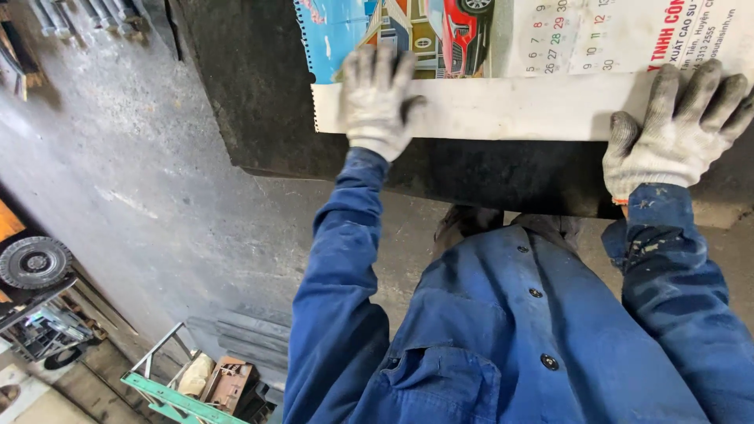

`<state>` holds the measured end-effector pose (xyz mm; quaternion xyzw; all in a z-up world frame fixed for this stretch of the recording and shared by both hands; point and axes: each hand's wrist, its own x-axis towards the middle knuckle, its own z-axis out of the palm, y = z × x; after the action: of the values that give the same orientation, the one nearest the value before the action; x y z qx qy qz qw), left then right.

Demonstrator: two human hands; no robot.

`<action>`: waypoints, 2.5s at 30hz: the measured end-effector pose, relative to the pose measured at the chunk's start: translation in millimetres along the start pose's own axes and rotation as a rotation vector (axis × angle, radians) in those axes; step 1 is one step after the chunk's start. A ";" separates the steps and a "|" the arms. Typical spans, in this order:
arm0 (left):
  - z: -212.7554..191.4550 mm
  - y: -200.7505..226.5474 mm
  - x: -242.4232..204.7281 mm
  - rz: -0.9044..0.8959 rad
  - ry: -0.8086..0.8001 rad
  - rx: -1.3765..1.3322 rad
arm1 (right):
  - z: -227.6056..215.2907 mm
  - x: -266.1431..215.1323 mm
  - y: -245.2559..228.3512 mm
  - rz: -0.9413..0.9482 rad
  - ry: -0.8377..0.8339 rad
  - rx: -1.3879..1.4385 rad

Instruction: Measuring and cutting a large paper calendar on a workbench using a tape measure and a utility blade.

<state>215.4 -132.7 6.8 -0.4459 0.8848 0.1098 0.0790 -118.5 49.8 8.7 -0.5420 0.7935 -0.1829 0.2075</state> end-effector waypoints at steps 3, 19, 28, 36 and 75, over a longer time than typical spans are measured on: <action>-3.5 -26.2 -6.7 -0.034 0.013 0.043 | 0.7 0.9 -2.7 0.055 -0.030 0.042; -22.2 144.3 15.2 -0.039 -0.237 -0.205 | 24.1 -14.4 29.4 0.060 -0.130 -0.142; -1.7 11.0 -19.7 -0.557 -0.119 0.036 | 11.6 -9.2 11.6 0.048 -0.095 -0.094; 52.5 -63.5 -66.1 -0.558 0.102 0.121 | 30.2 -21.7 44.3 -0.004 -0.051 -0.155; -11.5 -85.7 -109.2 -0.866 0.440 -0.971 | 2.0 -10.5 3.7 0.019 0.008 0.044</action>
<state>348.4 -101.1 33.2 -0.7561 0.4730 0.3595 -0.2745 -117.0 60.8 6.4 -0.5289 0.7953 -0.2005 0.2179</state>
